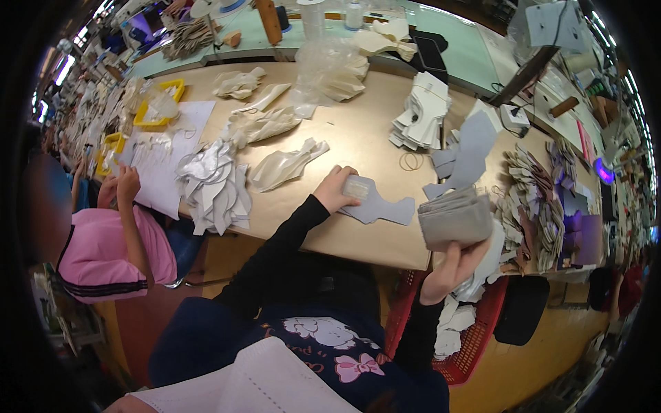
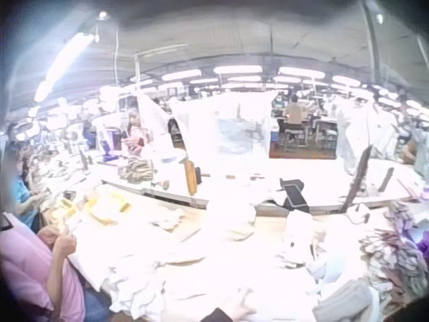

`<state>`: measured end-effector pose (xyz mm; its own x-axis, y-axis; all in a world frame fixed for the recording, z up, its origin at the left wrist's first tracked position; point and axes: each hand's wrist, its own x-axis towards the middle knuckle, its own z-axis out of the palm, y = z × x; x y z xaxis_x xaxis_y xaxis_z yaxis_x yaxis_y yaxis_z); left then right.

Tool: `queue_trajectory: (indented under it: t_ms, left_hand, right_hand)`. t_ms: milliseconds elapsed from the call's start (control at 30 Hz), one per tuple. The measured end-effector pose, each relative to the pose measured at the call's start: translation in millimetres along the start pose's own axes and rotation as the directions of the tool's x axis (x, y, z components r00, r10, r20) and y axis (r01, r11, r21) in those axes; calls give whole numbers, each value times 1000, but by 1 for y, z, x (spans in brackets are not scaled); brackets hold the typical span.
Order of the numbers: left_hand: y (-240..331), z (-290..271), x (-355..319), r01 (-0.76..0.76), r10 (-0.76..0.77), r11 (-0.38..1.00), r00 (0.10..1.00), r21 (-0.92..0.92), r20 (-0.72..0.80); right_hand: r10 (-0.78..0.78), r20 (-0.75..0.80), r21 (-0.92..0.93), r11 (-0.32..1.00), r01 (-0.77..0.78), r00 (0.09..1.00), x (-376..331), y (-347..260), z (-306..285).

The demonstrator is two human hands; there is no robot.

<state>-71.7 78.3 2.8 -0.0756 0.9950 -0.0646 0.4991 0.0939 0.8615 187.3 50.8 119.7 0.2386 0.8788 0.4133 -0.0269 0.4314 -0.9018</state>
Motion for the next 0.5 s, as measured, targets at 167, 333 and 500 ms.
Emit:
queue_trajectory:
  t_ms: [167,333,500]
  left_hand:
    - [-12,-24,-58,-23,22,1000,998,-13,-54]
    - [-12,-37,-94,-60,120,982,926,177,-357]
    - [-35,-70,-79,-8,49,998,776,69,-628]
  right_hand:
    - [-12,298,87,996,-15,954,62,18,60]
    - [70,587,-517,799,307,806,69,120,120]
    - [-27,633,-551,687,474,774,13,135,89]
